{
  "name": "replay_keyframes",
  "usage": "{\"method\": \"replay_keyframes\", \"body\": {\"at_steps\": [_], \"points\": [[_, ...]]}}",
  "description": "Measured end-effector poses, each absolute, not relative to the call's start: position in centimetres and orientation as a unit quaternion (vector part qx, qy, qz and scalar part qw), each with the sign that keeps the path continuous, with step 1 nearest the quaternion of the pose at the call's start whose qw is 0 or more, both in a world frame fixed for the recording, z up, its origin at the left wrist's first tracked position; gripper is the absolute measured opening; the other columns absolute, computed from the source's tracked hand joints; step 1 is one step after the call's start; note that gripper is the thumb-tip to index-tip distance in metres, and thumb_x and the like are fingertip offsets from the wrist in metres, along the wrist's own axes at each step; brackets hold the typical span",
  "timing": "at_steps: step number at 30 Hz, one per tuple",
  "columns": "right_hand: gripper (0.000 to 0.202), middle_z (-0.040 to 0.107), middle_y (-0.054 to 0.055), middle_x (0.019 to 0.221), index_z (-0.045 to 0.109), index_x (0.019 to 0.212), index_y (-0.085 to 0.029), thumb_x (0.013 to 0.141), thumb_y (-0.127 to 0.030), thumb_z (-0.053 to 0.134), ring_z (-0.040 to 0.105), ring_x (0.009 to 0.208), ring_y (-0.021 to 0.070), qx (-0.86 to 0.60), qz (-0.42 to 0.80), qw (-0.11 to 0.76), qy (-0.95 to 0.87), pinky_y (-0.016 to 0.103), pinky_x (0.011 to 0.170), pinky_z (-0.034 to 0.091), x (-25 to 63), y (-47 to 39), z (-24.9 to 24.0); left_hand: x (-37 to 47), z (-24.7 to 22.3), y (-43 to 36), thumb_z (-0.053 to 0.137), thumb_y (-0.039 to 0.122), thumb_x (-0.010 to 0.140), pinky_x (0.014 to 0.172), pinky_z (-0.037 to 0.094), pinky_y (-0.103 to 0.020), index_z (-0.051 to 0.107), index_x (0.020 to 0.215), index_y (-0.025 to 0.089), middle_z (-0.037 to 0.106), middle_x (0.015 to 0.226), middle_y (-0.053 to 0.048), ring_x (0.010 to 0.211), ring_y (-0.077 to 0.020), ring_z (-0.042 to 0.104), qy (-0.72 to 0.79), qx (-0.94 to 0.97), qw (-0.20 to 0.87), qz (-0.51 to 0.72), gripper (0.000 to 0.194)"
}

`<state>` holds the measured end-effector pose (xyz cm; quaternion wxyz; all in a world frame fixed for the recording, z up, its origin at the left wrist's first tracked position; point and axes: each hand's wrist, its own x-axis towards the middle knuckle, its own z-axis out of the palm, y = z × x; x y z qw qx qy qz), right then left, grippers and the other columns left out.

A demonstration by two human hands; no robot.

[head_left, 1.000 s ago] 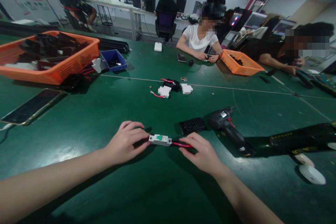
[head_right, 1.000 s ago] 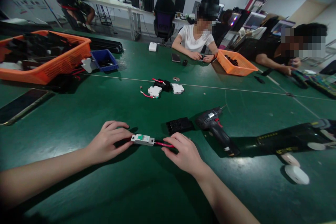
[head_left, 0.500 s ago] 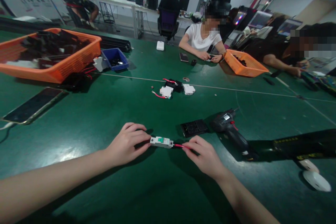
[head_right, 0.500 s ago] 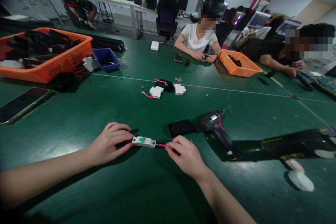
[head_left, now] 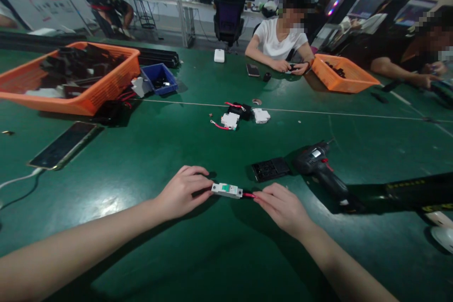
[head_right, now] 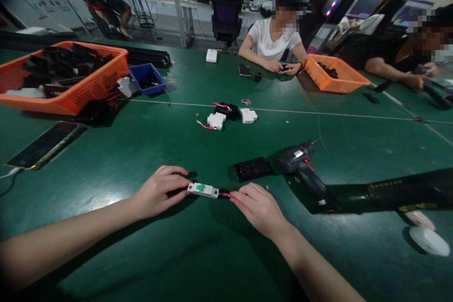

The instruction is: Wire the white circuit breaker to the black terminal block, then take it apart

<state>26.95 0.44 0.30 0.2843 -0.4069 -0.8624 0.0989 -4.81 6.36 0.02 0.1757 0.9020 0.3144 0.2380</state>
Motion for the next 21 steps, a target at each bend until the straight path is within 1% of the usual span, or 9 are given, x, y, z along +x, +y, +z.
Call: {"method": "replay_keyframes", "body": {"at_steps": [4, 7, 13, 16, 21], "points": [[0.015, 0.066, 0.006, 0.081, 0.071, 0.097, -0.016, 0.097, -0.022, 0.057, 0.06, 0.072, 0.0163, -0.435, 0.116, 0.292, -0.844, 0.03, 0.061, 0.048, 26.51, 0.19, 0.24, -4.73, -0.03, 6.46, 0.06, 0.027, 0.093, 0.089, 0.045, -0.038, 0.069, 0.109, 0.025, 0.075, 0.097, -0.002, 0.11, -0.0216, 0.061, 0.304, 0.904, 0.172, 0.245, 0.019], [0.018, 0.065, 0.005, 0.081, 0.072, 0.098, -0.017, 0.098, -0.024, 0.055, 0.06, 0.071, 0.0155, -0.437, 0.141, 0.305, -0.834, 0.028, 0.059, 0.048, 26.3, -0.03, 0.07, -4.7, -0.09, 6.53, 0.06, 0.027, 0.093, 0.09, 0.045, -0.038, 0.07, 0.107, 0.025, 0.075, 0.096, -0.002, 0.111, -0.0216, 0.06, 0.298, 0.908, 0.171, 0.239, 0.017], [0.021, 0.065, 0.006, 0.088, 0.072, 0.102, -0.02, 0.1, -0.029, 0.053, 0.061, 0.079, 0.0168, -0.441, 0.144, 0.3, -0.833, 0.03, 0.065, 0.049, 26.65, 0.01, -0.46, -4.67, -0.5, 6.44, 0.059, 0.031, 0.093, 0.091, 0.046, -0.04, 0.071, 0.106, 0.024, 0.075, 0.099, -0.004, 0.11, -0.023, 0.061, 0.303, 0.911, 0.151, 0.234, 0.019], [0.022, 0.064, 0.006, 0.092, 0.072, 0.103, -0.02, 0.099, -0.03, 0.053, 0.061, 0.081, 0.0171, -0.445, 0.133, 0.299, -0.834, 0.031, 0.07, 0.05, 26.82, 0.03, -0.62, -4.69, -0.75, 6.33, 0.058, 0.034, 0.093, 0.091, 0.046, -0.04, 0.072, 0.106, 0.023, 0.075, 0.1, -0.004, 0.11, -0.0231, 0.061, 0.305, 0.912, 0.143, 0.234, 0.022], [0.025, 0.064, 0.007, 0.095, 0.074, 0.103, -0.021, 0.099, -0.035, 0.054, 0.061, 0.084, 0.0188, -0.445, 0.071, 0.29, -0.844, 0.033, 0.071, 0.05, 26.86, -0.35, -0.12, -4.58, -0.69, 5.8, 0.056, 0.039, 0.093, 0.09, 0.047, -0.041, 0.074, 0.104, 0.024, 0.075, 0.1, -0.005, 0.107, -0.0229, 0.062, 0.309, 0.911, 0.125, 0.244, 0.026]]}}
